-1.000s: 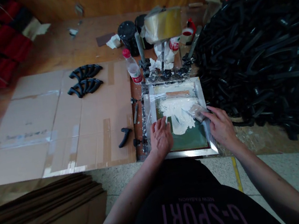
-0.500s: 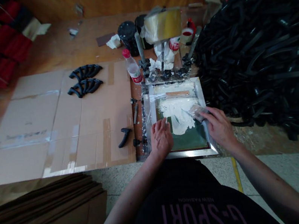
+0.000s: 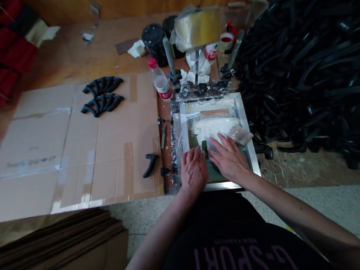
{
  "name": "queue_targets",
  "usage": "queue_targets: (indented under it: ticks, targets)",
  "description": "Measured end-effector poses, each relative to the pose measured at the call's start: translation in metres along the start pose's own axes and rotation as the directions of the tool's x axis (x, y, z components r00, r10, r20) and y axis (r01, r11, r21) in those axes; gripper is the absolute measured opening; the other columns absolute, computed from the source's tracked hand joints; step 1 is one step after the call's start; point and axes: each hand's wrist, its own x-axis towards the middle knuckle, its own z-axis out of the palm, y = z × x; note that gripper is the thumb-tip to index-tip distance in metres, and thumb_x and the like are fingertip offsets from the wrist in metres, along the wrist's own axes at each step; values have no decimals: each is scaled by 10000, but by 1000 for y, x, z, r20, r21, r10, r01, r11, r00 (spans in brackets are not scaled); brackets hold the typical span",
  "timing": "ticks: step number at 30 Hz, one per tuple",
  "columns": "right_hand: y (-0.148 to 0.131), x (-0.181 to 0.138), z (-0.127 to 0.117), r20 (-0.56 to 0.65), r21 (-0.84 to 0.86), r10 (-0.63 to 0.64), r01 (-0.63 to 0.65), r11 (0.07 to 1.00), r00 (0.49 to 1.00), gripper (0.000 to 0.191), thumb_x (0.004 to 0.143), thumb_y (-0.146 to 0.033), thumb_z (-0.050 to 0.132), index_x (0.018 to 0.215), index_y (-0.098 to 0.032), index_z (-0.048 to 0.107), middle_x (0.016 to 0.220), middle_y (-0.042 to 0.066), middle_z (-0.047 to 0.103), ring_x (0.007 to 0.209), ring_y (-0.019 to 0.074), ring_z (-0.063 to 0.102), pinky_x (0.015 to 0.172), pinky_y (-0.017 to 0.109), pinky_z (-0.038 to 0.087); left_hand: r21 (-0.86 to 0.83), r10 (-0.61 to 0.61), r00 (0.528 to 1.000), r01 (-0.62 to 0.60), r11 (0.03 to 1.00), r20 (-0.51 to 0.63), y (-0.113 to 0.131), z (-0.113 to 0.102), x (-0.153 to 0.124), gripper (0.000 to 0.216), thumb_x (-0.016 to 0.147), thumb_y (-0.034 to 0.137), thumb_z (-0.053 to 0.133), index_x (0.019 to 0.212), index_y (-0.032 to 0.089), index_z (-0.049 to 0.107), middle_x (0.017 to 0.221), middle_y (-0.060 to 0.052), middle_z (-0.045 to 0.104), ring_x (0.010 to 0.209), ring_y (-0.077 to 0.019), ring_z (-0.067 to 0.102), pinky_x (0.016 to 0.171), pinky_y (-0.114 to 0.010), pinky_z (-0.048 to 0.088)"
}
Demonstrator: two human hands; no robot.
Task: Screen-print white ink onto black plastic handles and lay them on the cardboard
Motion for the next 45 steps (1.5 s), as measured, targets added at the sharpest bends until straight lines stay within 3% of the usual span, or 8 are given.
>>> queue_targets:
  ticks: [15, 18, 22, 27, 35, 40, 45]
  targets:
    - [7, 15, 9, 87, 49, -65, 61, 997, 994, 309, 941, -271, 446, 1117, -148, 669, 1450, 109, 470, 1439, 305, 188, 1158, 562, 183, -56, -7, 1000, 7, 998, 1, -2, -2, 2, 340, 891, 191, 461, 1206, 176, 586, 1370, -91, 516, 1243, -254, 436, 1042, -428, 356]
    - [25, 6, -6, 21, 20, -72, 72, 997, 997, 324, 932, -193, 438, 1171, -193, 656, 1419, 73, 511, 1425, 285, 224, 1154, 545, 205, -108, -7, 1000, 5, 994, -21, -7, -8, 1, 347, 886, 195, 479, 1212, 198, 595, 1372, -79, 508, 1215, -259, 445, 995, -422, 402]
    - [64, -17, -32, -64, -50, 32, -35, 998, 997, 420, 894, -118, 445, 1260, -251, 601, 1415, 37, 513, 1400, 276, 273, 1138, 534, 243, -202, -80, 989, 55, 978, -121, -21, -15, -11, 330, 924, 211, 441, 1204, 231, 613, 1354, -72, 518, 1198, -249, 456, 1004, -431, 409]
    - [94, -37, -41, 10, -83, 111, -110, 990, 994, 501, 839, -178, 539, 1322, -309, 545, 1525, 0, 365, 1358, 335, 318, 1091, 559, 299, -338, -246, 948, 168, 926, -204, -43, -7, -33, 348, 912, 240, 479, 1243, 207, 578, 1291, -107, 542, 1174, -246, 482, 1029, -455, 407]
    - [87, -30, -39, 45, -127, 119, -113, 985, 992, 476, 841, -137, 508, 1286, -291, 577, 1493, 29, 412, 1248, 290, 448, 1025, 478, 379, -515, -416, 909, 352, 781, -8, -48, 12, -48, 472, 891, 305, 504, 1341, 162, 486, 1222, -144, 601, 1147, -243, 546, 1005, -449, 440]
    - [91, -33, -43, 21, -122, 121, -117, 986, 992, 463, 848, -156, 507, 1294, -262, 576, 1466, 60, 446, 1238, 300, 468, 1018, 485, 398, -614, -446, 881, 441, 654, 158, -43, 7, -49, 539, 893, 347, 495, 1397, 170, 421, 1053, -98, 675, 914, -200, 653, 836, -353, 510]
    - [103, -34, -50, -64, -98, 194, -200, 975, 979, 454, 874, -149, 446, 1294, -258, 578, 1465, 61, 447, 1226, 288, 505, 1006, 483, 441, -648, -420, 873, 471, 598, 247, -43, -3, -47, 592, 898, 359, 477, 1458, 228, 336, 808, 4, 645, 700, -147, 606, 681, -273, 471]
